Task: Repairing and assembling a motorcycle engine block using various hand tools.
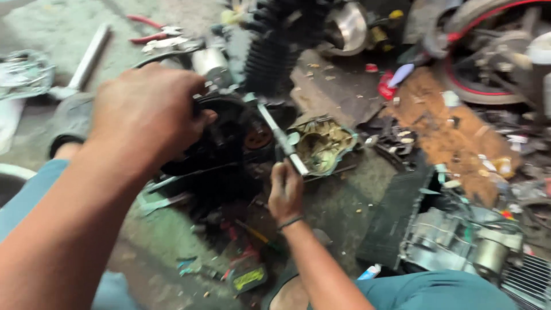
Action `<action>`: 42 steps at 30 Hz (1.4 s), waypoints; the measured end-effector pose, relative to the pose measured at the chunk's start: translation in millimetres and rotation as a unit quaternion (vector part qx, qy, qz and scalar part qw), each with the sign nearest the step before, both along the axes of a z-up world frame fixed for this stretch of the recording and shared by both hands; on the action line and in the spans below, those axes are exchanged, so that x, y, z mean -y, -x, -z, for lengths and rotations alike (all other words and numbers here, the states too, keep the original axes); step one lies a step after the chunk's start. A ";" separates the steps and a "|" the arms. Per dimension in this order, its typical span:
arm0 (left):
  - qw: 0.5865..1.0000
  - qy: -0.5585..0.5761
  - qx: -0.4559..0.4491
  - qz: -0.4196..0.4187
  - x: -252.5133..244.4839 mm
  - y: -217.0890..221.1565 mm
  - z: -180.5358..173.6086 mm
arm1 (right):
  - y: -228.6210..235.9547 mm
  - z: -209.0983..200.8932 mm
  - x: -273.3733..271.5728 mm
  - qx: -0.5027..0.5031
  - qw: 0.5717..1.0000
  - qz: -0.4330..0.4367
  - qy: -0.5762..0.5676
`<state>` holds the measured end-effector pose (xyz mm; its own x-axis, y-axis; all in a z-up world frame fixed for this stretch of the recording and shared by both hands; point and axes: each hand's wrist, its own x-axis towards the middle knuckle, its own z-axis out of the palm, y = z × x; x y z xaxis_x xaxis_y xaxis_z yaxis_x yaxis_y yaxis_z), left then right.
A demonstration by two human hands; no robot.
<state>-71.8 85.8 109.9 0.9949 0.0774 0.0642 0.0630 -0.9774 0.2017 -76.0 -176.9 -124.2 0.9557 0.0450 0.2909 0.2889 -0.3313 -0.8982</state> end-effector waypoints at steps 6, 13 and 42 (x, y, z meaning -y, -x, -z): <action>1.000 -0.013 -0.007 0.004 0.3 1.6 0.3 | 6.5 -17.6 -7.3 0.013 0.999 -0.004 0.042; 1.000 -0.004 -0.007 0.011 1.5 0.6 1.3 | 7.2 -13.0 -6.7 -0.036 0.999 0.010 0.000; 0.999 -0.021 0.004 0.024 9.7 -9.6 4.1 | -13.6 10.4 1.3 -0.006 0.992 -0.016 -0.128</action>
